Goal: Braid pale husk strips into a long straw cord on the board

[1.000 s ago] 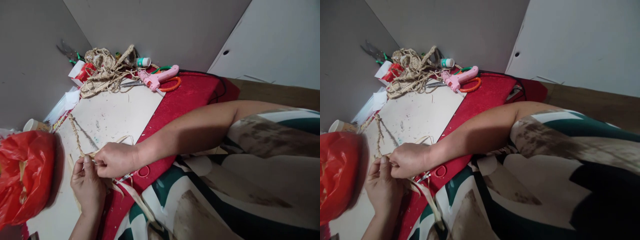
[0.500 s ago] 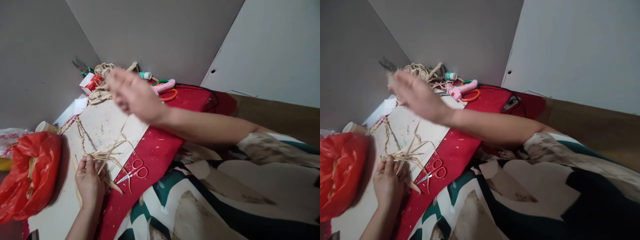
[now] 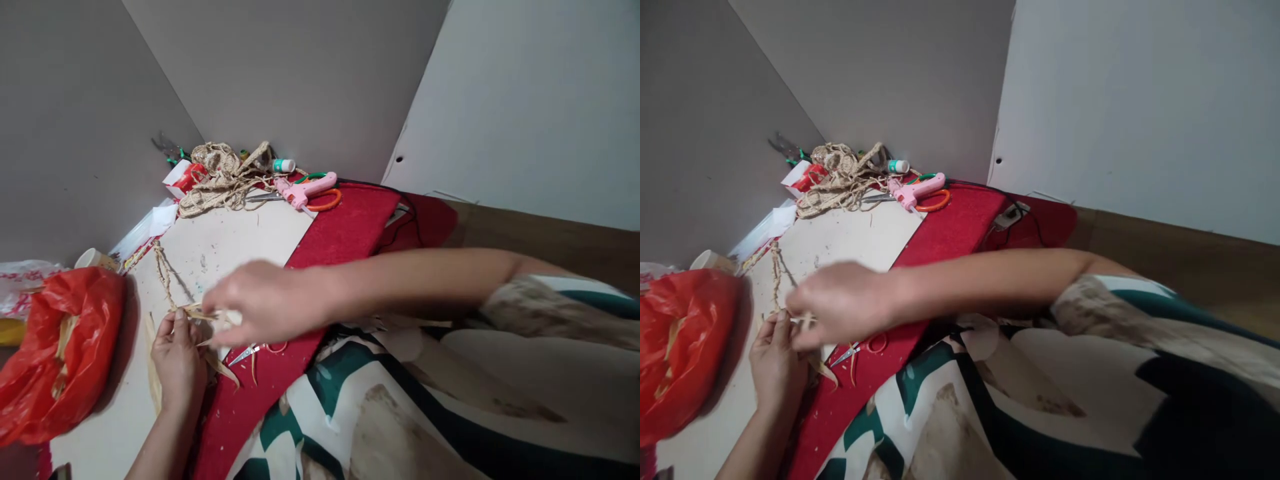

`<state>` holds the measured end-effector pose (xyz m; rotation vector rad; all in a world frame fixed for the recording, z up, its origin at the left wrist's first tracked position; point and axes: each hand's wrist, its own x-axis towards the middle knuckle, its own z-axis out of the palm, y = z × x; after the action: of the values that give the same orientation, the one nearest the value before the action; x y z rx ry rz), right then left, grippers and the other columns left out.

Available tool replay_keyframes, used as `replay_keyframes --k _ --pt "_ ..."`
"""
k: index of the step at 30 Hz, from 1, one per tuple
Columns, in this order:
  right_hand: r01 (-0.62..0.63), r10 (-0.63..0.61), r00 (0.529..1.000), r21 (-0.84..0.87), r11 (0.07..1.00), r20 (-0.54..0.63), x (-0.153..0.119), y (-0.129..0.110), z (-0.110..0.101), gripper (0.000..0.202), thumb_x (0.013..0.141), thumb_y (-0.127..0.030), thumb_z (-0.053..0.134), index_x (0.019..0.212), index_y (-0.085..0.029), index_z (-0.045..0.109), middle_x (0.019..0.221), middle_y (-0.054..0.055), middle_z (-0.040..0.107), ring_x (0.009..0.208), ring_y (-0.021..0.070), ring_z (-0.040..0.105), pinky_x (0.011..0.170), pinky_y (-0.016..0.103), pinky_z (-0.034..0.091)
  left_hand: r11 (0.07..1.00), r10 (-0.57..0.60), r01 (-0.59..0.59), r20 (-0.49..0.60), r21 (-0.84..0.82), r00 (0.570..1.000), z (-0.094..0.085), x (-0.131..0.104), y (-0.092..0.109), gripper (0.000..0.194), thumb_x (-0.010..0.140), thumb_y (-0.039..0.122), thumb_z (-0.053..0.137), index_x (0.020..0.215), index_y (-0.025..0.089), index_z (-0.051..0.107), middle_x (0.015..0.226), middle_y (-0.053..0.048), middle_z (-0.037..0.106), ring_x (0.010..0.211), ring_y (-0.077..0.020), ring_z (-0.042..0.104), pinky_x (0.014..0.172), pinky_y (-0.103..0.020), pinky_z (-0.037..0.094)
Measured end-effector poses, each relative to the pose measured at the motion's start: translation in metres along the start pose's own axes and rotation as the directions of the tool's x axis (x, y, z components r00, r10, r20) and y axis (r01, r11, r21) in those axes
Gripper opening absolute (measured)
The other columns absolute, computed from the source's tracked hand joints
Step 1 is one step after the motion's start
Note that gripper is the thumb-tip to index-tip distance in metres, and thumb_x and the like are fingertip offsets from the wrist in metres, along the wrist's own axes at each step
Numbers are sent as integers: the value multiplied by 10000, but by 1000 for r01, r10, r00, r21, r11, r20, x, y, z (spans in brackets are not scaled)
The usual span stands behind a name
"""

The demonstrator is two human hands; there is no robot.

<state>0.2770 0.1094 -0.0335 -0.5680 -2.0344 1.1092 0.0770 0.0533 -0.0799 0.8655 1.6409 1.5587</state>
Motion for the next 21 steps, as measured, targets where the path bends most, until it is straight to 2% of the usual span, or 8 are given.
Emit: replay_keyframes --k 1,2,4,6,10,14,18,21 --pt "78 -40 982 -204 976 183 2 -4 19 137 713 -230 720 790 -122 685 754 74 689 707 167 612 572 249 381 1000 1 -1 2 -1 1000 0 0 0 315 705 399 746 737 194 510 443 116 420 356 -52 346 356 -141 292" --pt "161 -36 942 -355 921 333 5 -3 35 149 763 -240 675 855 -123 689 794 106 698 712 196 620 557 272 371 1000 3 -3 2 -5 1000 0 0 0 321 699 407 749 738 191 515 448 113 429 361 -53 356 362 -143 298" --pt "184 24 918 -477 859 397 9 6 54 153 833 -211 562 893 -139 683 813 118 705 717 214 630 550 286 360 1000 6 -6 4 -24 1000 -1 0 -2 332 689 418 753 729 188 517 444 116 418 363 -49 344 366 -142 287" --pt "150 79 920 -530 835 384 11 15 58 199 863 -201 492 910 -148 678 826 117 709 720 210 633 564 286 360 999 6 -5 10 -49 1000 -2 1 -3 335 683 418 759 722 186 522 441 121 395 365 -45 334 374 -141 280" --pt "85 132 924 -530 844 358 11 19 55 272 848 -328 547 1021 -150 657 893 120 712 769 216 631 581 281 347 996 -4 7 28 -87 1000 -3 2 -7 322 686 416 761 733 185 541 449 111 422 371 -48 365 382 -143 284" --pt "65 161 908 -510 858 386 11 20 59 206 831 -235 501 874 -174 693 810 81 702 696 179 595 544 273 281 994 -11 15 42 -104 999 -4 1 -7 320 697 420 756 734 180 547 426 119 389 351 -36 308 363 -137 253" --pt "51 107 944 -460 886 312 26 16 42 187 807 -190 499 762 -145 675 726 59 660 628 132 508 561 257 289 992 -16 23 57 -127 998 -3 -1 -6 301 727 411 733 731 187 533 425 119 380 344 -36 293 354 -142 252" --pt "67 28 972 -392 917 232 54 2 26 144 772 -162 519 696 -121 635 650 26 598 584 103 451 568 243 303 991 -12 24 86 -134 996 -1 -1 -6 274 754 398 710 735 198 524 415 123 352 341 -41 269 345 -145 227"
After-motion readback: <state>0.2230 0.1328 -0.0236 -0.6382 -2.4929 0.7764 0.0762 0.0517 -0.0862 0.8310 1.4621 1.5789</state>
